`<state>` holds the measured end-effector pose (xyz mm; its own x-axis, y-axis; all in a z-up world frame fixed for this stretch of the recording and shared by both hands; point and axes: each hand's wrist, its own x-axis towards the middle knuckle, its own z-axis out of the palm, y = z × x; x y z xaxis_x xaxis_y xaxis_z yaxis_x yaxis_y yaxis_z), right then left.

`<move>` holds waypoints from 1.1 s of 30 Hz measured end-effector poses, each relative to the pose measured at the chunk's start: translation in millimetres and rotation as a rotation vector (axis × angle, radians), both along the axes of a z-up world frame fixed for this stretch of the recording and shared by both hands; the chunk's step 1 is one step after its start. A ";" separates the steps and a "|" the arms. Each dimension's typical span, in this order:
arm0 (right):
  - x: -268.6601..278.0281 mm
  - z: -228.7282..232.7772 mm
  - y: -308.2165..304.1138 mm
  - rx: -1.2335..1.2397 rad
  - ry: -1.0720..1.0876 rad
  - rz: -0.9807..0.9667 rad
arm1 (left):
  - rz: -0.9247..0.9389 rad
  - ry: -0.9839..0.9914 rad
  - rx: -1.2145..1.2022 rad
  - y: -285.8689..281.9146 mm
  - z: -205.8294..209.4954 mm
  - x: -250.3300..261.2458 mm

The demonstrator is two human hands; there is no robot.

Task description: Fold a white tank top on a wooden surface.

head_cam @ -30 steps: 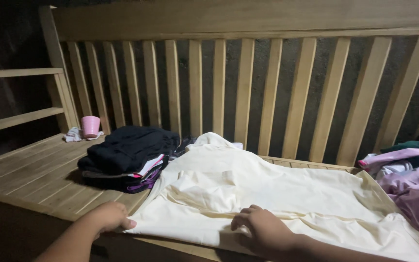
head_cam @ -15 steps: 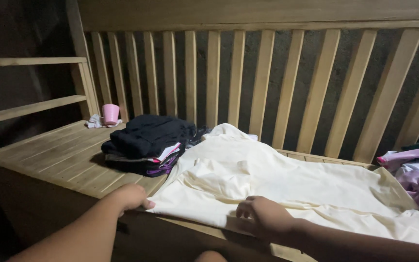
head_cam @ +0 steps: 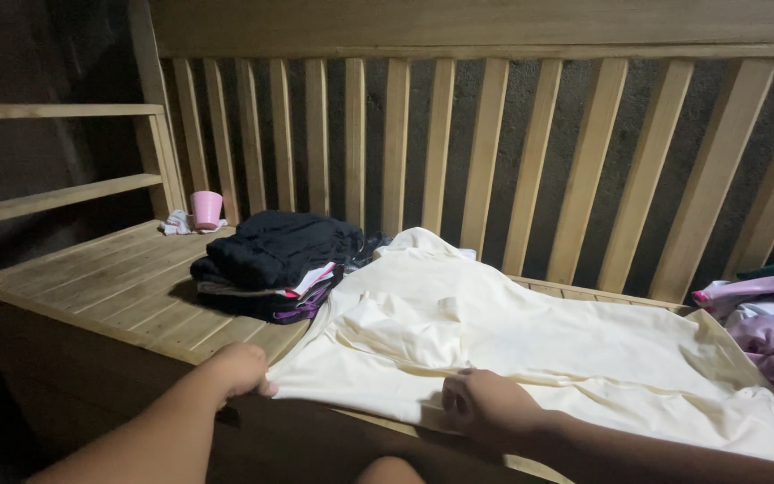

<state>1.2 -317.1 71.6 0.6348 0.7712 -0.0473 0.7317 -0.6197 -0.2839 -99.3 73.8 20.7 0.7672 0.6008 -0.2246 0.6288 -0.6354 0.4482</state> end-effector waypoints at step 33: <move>25.6 -33.6 -63.4 -0.250 0.014 -0.224 | 0.174 0.261 0.038 -13.5 4.7 45.4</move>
